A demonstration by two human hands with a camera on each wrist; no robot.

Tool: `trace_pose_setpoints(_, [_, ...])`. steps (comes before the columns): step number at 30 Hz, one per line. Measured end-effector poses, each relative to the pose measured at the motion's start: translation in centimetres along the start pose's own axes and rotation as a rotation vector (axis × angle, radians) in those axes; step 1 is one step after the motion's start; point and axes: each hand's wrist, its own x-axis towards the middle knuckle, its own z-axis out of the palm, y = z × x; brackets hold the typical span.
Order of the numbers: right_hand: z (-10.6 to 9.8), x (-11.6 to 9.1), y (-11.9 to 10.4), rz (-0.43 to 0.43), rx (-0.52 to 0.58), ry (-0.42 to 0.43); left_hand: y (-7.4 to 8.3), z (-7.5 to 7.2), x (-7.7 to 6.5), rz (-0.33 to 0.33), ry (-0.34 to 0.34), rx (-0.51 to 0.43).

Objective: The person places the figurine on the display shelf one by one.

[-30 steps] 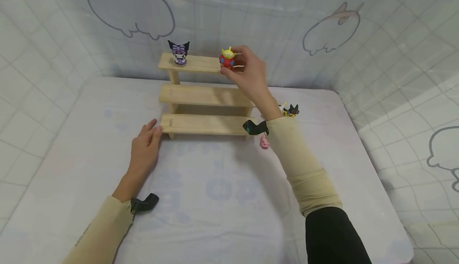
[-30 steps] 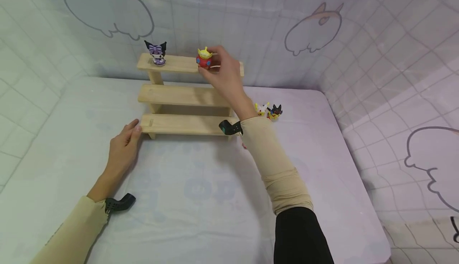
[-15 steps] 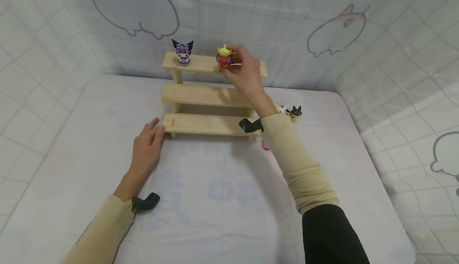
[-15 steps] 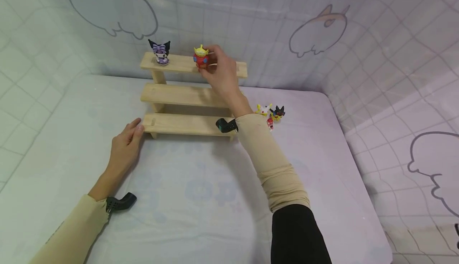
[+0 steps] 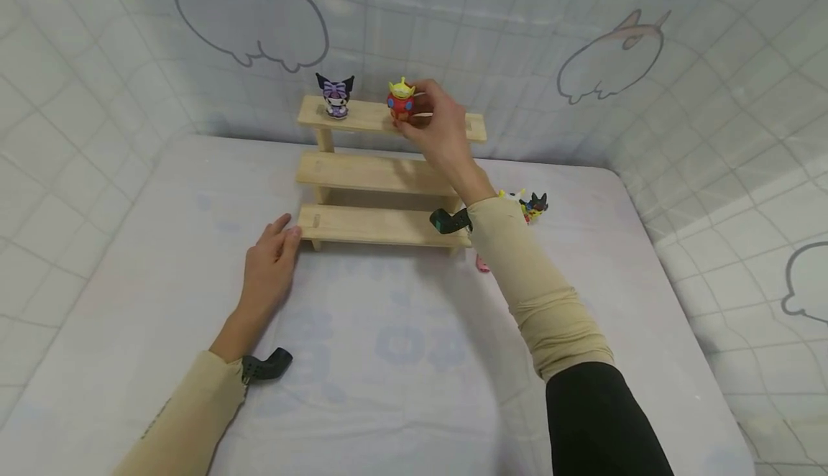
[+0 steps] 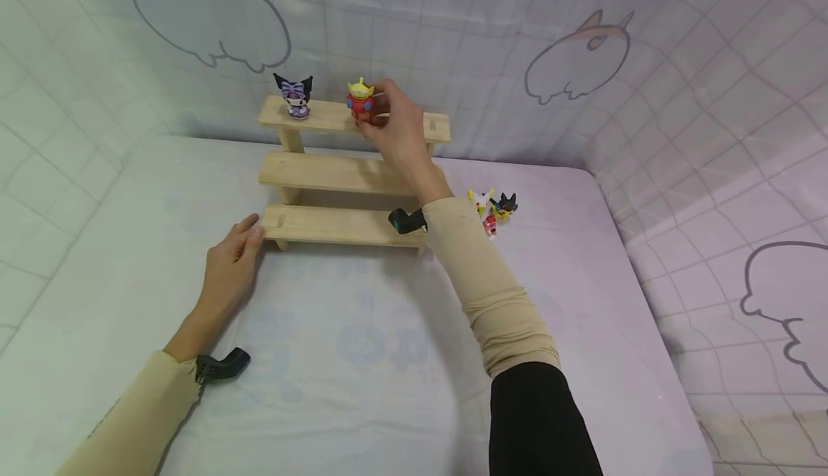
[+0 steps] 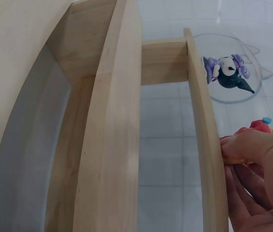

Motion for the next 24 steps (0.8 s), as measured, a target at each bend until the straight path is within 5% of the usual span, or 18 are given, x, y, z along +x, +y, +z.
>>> trace_pose_setpoints(12, [0.0, 0.2, 0.3, 0.027, 0.050, -0.006, -0.1, -0.3, -0.1, -0.009, -0.003, 0.010])
trace_pose_setpoints(24, [-3.4, -5.8, 0.5, -0.073, 0.143, 0.271, 0.3, -0.4, 0.2, 0.007, -0.016, 0.015])
